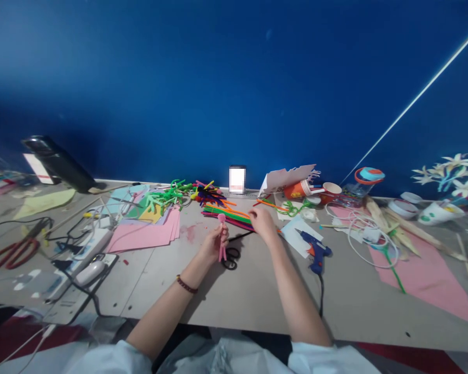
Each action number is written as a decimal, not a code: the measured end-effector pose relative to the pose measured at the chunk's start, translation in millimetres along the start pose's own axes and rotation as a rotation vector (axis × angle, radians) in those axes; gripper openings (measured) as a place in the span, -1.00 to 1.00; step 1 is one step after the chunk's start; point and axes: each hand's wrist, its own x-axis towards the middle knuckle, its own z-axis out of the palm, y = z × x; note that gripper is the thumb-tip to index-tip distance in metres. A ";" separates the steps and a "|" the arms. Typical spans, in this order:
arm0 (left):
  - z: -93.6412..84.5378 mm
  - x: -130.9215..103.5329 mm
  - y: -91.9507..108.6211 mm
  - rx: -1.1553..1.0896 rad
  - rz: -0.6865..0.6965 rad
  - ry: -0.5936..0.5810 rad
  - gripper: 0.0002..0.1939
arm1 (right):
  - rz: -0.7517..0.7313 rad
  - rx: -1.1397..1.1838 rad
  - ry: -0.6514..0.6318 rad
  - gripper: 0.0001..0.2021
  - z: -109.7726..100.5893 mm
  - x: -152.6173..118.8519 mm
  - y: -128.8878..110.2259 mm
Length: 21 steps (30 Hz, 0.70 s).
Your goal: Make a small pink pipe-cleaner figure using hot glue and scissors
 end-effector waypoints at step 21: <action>-4.7 5.0 -6.6 -0.039 -0.028 -0.038 -0.74 | 0.010 -0.075 0.187 -0.79 -5.3 53.1 20.8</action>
